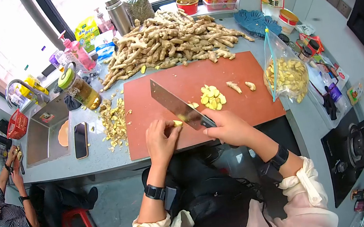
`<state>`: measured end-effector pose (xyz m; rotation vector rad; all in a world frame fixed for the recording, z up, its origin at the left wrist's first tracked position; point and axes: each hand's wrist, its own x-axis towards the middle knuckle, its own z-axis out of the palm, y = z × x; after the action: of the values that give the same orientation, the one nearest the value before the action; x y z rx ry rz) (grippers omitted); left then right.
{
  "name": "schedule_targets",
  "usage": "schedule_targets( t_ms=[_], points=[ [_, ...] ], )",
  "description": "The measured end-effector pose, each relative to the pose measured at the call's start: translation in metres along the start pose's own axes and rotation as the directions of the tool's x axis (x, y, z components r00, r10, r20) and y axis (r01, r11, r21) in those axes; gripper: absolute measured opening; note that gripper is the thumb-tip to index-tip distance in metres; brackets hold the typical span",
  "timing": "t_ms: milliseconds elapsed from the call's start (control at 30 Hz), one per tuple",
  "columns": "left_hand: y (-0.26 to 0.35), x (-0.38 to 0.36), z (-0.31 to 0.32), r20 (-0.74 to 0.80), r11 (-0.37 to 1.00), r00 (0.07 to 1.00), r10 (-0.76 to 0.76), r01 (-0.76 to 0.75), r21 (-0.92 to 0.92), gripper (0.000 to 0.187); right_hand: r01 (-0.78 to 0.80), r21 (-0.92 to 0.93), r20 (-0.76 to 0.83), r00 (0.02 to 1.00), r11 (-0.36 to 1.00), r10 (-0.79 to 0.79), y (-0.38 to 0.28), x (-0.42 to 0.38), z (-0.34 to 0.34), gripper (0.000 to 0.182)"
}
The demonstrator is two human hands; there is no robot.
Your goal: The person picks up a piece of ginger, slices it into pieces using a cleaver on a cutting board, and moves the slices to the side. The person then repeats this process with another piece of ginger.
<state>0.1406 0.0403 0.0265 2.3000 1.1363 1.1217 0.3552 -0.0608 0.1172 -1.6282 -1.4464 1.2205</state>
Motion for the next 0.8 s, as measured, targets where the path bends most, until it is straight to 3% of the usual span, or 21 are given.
schedule_targets(
  t_ms=[200,333,400,500,733,800],
  points=[
    [0.003,0.001,-0.001,-0.005,1.0,1.0,-0.002,0.002,-0.001,0.021,0.115,-0.208,0.043,0.993,0.971,-0.109,-0.001,0.005,-0.008,0.037],
    [0.004,0.003,-0.003,0.018,1.0,1.0,-0.006,0.006,0.014,0.021,0.097,-0.368,0.084,0.994,0.925,-0.071,-0.014,0.005,-0.009,0.038],
    [0.003,0.002,-0.001,0.005,1.0,1.0,0.008,-0.008,0.009,0.02,0.135,-0.594,0.11,0.99,0.793,-0.087,-0.017,0.007,-0.006,0.031],
    [0.002,0.002,-0.001,0.001,1.0,1.0,0.01,-0.01,0.006,0.021,0.089,-0.684,0.134,0.991,0.724,0.005,-0.026,0.016,0.006,0.026],
    [0.005,0.002,-0.003,-0.006,1.0,1.0,0.016,-0.016,0.017,0.022,0.109,-0.597,0.097,0.993,0.795,-0.063,-0.01,0.034,0.01,0.034],
    [0.007,0.001,-0.004,-0.012,0.999,1.0,-0.028,0.027,-0.025,0.022,0.201,-0.489,0.075,0.979,0.849,-0.189,0.001,0.031,0.003,0.05]
  ],
)
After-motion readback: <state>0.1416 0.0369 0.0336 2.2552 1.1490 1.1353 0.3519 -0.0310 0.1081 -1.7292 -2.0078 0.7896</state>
